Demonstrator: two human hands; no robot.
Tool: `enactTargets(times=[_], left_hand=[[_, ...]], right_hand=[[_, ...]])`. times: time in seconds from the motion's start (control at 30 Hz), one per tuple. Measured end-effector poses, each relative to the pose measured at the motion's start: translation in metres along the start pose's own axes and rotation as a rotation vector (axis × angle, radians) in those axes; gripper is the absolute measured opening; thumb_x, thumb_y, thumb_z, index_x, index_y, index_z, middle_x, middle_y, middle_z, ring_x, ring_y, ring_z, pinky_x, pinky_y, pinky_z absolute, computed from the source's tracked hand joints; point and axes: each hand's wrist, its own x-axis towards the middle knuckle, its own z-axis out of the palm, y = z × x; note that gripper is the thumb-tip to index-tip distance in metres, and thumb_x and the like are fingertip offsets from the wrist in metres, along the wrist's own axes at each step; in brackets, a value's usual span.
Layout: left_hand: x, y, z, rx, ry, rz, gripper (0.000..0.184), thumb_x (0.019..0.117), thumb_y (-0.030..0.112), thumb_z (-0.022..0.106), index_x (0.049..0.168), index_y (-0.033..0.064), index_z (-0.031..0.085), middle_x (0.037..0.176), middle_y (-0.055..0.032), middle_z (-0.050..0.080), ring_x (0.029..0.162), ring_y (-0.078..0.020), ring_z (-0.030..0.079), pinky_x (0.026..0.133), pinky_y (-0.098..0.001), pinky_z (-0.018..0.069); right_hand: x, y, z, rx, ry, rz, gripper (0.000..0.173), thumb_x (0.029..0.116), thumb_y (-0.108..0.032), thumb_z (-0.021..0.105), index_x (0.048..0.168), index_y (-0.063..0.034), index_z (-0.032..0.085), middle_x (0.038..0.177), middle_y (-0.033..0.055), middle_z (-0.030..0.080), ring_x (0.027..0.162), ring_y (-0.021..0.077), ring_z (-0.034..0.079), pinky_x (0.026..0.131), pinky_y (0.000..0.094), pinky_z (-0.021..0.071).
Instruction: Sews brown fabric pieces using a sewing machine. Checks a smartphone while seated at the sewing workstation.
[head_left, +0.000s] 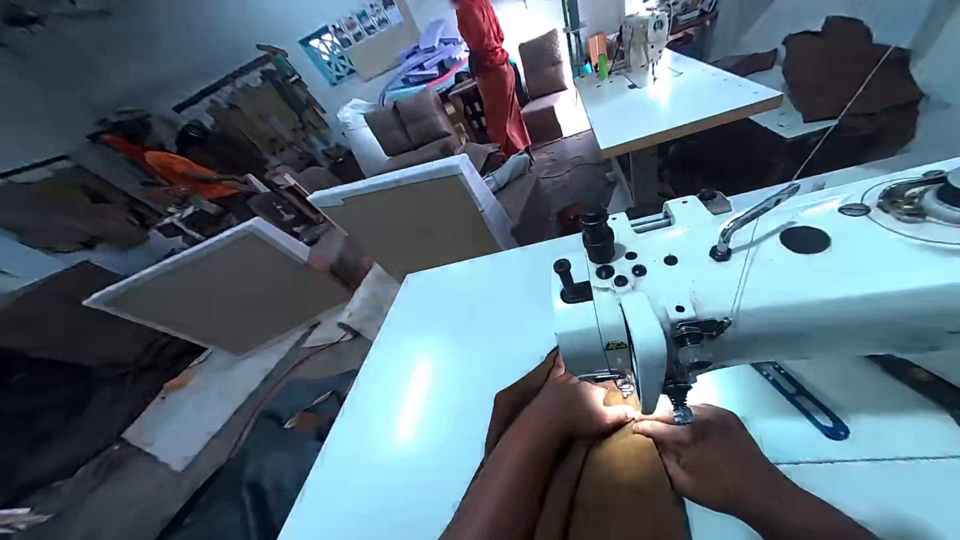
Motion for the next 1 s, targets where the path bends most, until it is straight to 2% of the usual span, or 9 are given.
enactTargets(times=[0.2, 0.37, 0.47, 0.67, 0.77, 0.87, 0.93, 0.97, 1.0], left_hand=[[-0.003, 0.001, -0.007, -0.109, -0.021, 0.050, 0.062, 0.0993, 0.051, 0.057, 0.119, -0.0073, 0.066, 0.122, -0.0280, 0.065, 0.121, -0.0387, 0.060, 0.104, -0.0586, 0.0432], [-0.011, 0.008, -0.013, -0.148, -0.037, 0.033, 0.054, 0.1008, 0.044, 0.058, 0.121, -0.0061, 0.064, 0.119, -0.0266, 0.065, 0.116, -0.0347, 0.060, 0.101, -0.0535, 0.0443], [-0.011, 0.009, -0.014, -0.177, -0.084, 0.004, 0.052, 0.1059, 0.037, 0.052, 0.137, -0.0049, 0.056, 0.135, -0.0302, 0.058, 0.129, -0.0402, 0.055, 0.108, -0.0592, 0.0388], [-0.015, 0.014, -0.016, -0.235, -0.074, 0.029, 0.044, 0.1092, 0.028, 0.045, 0.132, -0.0063, 0.058, 0.129, -0.0288, 0.060, 0.121, -0.0360, 0.058, 0.104, -0.0535, 0.0420], [-0.009, 0.005, -0.009, -0.218, 0.053, 0.158, 0.036, 0.1044, 0.025, 0.051, 0.121, -0.0037, 0.065, 0.112, -0.0232, 0.067, 0.103, -0.0293, 0.064, 0.092, -0.0475, 0.0494], [-0.008, 0.004, -0.011, -0.207, 0.036, 0.169, 0.036, 0.1045, 0.026, 0.050, 0.120, -0.0033, 0.064, 0.109, -0.0220, 0.066, 0.101, -0.0286, 0.063, 0.090, -0.0476, 0.0489], [-0.003, 0.000, -0.008, -0.124, 0.012, 0.109, 0.044, 0.1065, 0.035, 0.048, 0.123, -0.0021, 0.066, 0.117, -0.0238, 0.067, 0.113, -0.0339, 0.062, 0.100, -0.0554, 0.0443], [0.003, -0.005, -0.004, -0.071, -0.017, 0.072, 0.052, 0.1071, 0.042, 0.044, 0.127, -0.0004, 0.066, 0.127, -0.0242, 0.065, 0.127, -0.0373, 0.057, 0.111, -0.0613, 0.0351], [0.006, -0.008, -0.001, -0.051, -0.025, 0.060, 0.055, 0.1071, 0.045, 0.042, 0.127, -0.0004, 0.066, 0.129, -0.0249, 0.065, 0.132, -0.0394, 0.054, 0.114, -0.0645, 0.0298]], right_hand=[[0.000, 0.001, 0.000, 0.041, 0.010, -0.004, 0.023, 0.0851, -0.021, 0.057, 0.087, -0.0176, 0.079, 0.076, 0.0015, 0.073, 0.064, 0.0197, 0.070, 0.050, 0.0410, 0.0542], [0.001, 0.002, -0.001, 0.074, 0.007, -0.002, 0.022, 0.0854, -0.021, 0.057, 0.086, -0.0176, 0.079, 0.075, 0.0015, 0.072, 0.063, 0.0190, 0.070, 0.050, 0.0401, 0.0542], [0.003, 0.003, -0.002, 0.088, -0.003, -0.009, 0.024, 0.0857, -0.021, 0.056, 0.088, -0.0182, 0.079, 0.078, 0.0012, 0.074, 0.066, 0.0182, 0.071, 0.052, 0.0393, 0.0551], [0.004, 0.012, -0.007, 0.192, -0.068, -0.021, 0.022, 0.0861, -0.020, 0.061, 0.093, -0.0188, 0.082, 0.087, 0.0014, 0.077, 0.075, 0.0186, 0.075, 0.061, 0.0418, 0.0592], [0.004, 0.020, -0.008, 0.255, -0.102, -0.063, 0.022, 0.0886, -0.019, 0.060, 0.096, -0.0191, 0.082, 0.092, -0.0003, 0.078, 0.080, 0.0163, 0.075, 0.065, 0.0406, 0.0602], [0.005, 0.020, -0.010, 0.201, -0.093, -0.119, 0.021, 0.0910, -0.022, 0.059, 0.097, -0.0210, 0.079, 0.089, -0.0012, 0.076, 0.077, 0.0157, 0.073, 0.061, 0.0376, 0.0586], [0.005, 0.018, -0.011, 0.172, -0.099, -0.140, 0.021, 0.0893, -0.023, 0.060, 0.102, -0.0216, 0.077, 0.090, 0.0011, 0.074, 0.075, 0.0183, 0.072, 0.058, 0.0384, 0.0573], [0.005, 0.018, -0.012, 0.167, -0.113, -0.142, 0.022, 0.0898, -0.023, 0.061, 0.104, -0.0218, 0.077, 0.093, 0.0020, 0.075, 0.078, 0.0191, 0.072, 0.059, 0.0390, 0.0579], [0.005, 0.018, -0.013, 0.169, -0.119, -0.147, 0.022, 0.0906, -0.024, 0.061, 0.105, -0.0217, 0.077, 0.095, 0.0022, 0.075, 0.079, 0.0191, 0.073, 0.061, 0.0389, 0.0585]])
